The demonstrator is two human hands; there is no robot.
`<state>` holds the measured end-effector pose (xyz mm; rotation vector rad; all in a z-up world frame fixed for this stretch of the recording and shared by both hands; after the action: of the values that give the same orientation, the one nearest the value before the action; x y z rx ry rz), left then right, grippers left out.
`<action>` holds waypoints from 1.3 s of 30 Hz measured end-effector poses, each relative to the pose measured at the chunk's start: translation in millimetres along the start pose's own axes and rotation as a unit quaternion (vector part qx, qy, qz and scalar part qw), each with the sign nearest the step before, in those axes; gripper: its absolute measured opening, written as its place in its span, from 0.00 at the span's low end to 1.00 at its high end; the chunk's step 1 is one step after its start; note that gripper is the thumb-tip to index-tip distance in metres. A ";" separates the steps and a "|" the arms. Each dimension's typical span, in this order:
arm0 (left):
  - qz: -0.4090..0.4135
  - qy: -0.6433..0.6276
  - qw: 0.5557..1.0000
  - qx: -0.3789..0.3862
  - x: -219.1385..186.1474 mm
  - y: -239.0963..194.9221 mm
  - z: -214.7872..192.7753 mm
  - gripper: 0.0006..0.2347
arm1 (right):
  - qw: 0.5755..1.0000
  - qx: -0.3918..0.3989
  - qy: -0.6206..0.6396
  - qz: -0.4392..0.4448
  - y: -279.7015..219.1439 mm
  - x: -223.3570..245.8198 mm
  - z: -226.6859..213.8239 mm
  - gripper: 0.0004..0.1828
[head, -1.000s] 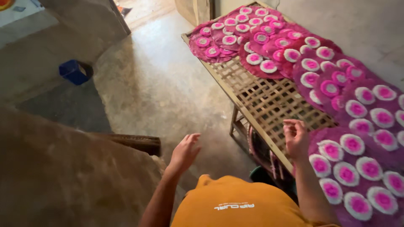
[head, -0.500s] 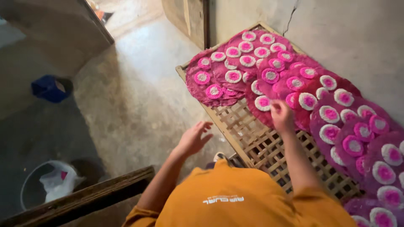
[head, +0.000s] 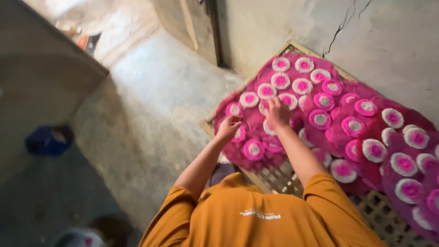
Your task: The person repeatedly picks up pink and white circular discs from a pink tray and places them onto a woven bamboo tray. The discs are arranged in neat rows, filling the available space on the tray. The person handles the discs one at a time with both hands.
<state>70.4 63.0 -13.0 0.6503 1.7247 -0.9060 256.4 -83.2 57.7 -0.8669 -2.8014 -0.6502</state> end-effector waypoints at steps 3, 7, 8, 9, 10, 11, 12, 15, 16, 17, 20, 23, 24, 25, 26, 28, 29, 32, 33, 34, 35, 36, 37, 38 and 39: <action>0.025 0.137 0.990 0.010 -11.4 60.3 -6.1 0.17 | 0.995 0.045 -0.087 0.003 8.8 12.1 4.0 0.15; 0.135 0.211 0.968 0.022 -33.4 125.5 -4.3 0.16 | 0.997 0.043 -0.022 0.064 27.1 8.6 -4.7 0.07; 0.154 0.222 0.963 0.020 -33.9 134.8 -2.2 0.15 | 0.996 0.024 0.022 0.088 26.5 8.8 -9.3 0.06; 0.155 0.228 0.961 0.014 -35.3 146.5 0.5 0.15 | 0.995 0.026 0.032 0.092 25.2 10.5 -15.1 0.05; 0.156 0.234 0.959 0.009 -36.2 156.8 3.9 0.15 | 0.994 0.028 0.041 0.095 22.0 13.3 -22.3 0.05; 0.160 0.240 0.958 0.003 -36.2 166.8 9.8 0.15 | 0.994 0.028 0.050 0.097 18.5 14.4 -28.7 0.06; 0.145 0.222 0.964 0.014 -33.8 173.9 16.0 0.15 | 0.997 0.030 0.041 0.066 10.5 19.5 -33.7 0.05; 0.116 0.192 0.974 0.024 -29.3 192.2 28.4 0.15 | 0.997 0.073 0.031 0.014 -30.1 51.9 -38.8 0.07; 0.118 0.197 0.973 0.009 -27.3 196.4 30.7 0.16 | 0.993 0.109 0.041 0.026 -45.1 64.4 -33.5 0.10; 0.121 0.202 0.972 -0.008 -25.8 199.4 32.4 0.16 | 0.995 0.088 0.043 0.022 -58.9 72.8 -32.5 0.08; 0.020 0.243 0.969 0.042 -20.8 211.5 33.6 0.17 | 0.991 0.011 0.099 0.093 -88.7 80.6 -25.0 0.10; 0.039 0.314 0.944 0.090 -33.2 218.3 34.3 0.15 | 0.924 -0.124 0.171 0.319 -116.0 48.0 -19.6 0.16; 0.059 0.310 0.944 0.091 -39.6 217.3 33.8 0.14 | 0.893 -0.181 0.140 0.387 -125.2 32.5 -20.3 0.18; 0.080 0.308 0.944 0.090 -45.7 212.5 33.1 0.14 | 0.855 -0.237 0.109 0.449 -135.1 22.4 -19.8 0.19; 0.070 0.221 0.966 0.113 -50.6 206.8 34.4 0.16 | 0.774 -0.247 0.232 0.536 -145.8 13.2 -10.9 0.20; 0.042 0.045 0.986 0.158 -58.2 195.8 29.8 0.23 | 0.545 -0.241 0.458 0.659 -164.0 10.8 14.2 0.23; 0.019 -0.035 0.979 0.201 -63.6 193.7 29.5 0.24 | 0.506 -0.254 0.471 0.676 -166.5 10.5 21.2 0.23; -0.050 -0.145 0.950 0.271 -79.6 193.6 21.8 0.26 | 0.422 -0.274 0.506 0.700 -165.3 14.2 38.0 0.21; -0.070 -0.096 0.959 0.258 -83.0 193.7 15.6 0.26 | 0.419 -0.266 0.519 0.696 -162.4 15.5 40.9 0.17; -0.090 -0.047 0.965 0.243 -85.3 193.7 9.2 0.26 | 0.415 -0.258 0.532 0.692 -159.6 15.9 43.1 0.15; -0.069 -0.084 0.959 0.261 -88.4 190.5 3.3 0.26 | 0.425 -0.256 0.526 0.691 -160.5 16.1 43.0 0.14; -0.047 -0.121 0.952 0.278 -90.5 188.3 -4.1 0.27 | 0.434 -0.255 0.520 0.690 -160.4 15.6 42.4 0.13; -0.023 -0.160 0.942 0.295 -95.4 190.3 -7.4 0.28 | 0.447 -0.255 0.513 0.688 -155.7 11.1 42.2 0.12; -0.015 -0.143 0.946 0.290 -97.4 192.5 -14.3 0.28 | 0.502 -0.263 0.499 0.655 -148.8 7.6 40.9 0.11; -0.012 -0.123 0.951 0.284 -95.0 190.4 -24.9 0.27 | 0.554 -0.267 0.484 0.623 -145.4 10.4 40.8 0.11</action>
<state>235.7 191.9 31.6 0.8455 1.2467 -1.4585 165.4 -167.7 -28.9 -1.5483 -0.5800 -1.1019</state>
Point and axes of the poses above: each hand's wrist, its own y-axis towards the middle knuckle, its own z-axis out of the palm, x = y × z, the point moved 3 cm from there along y, towards the middle knuckle, and after that the axes turned 1 degree about y, right-handed, at the moved point
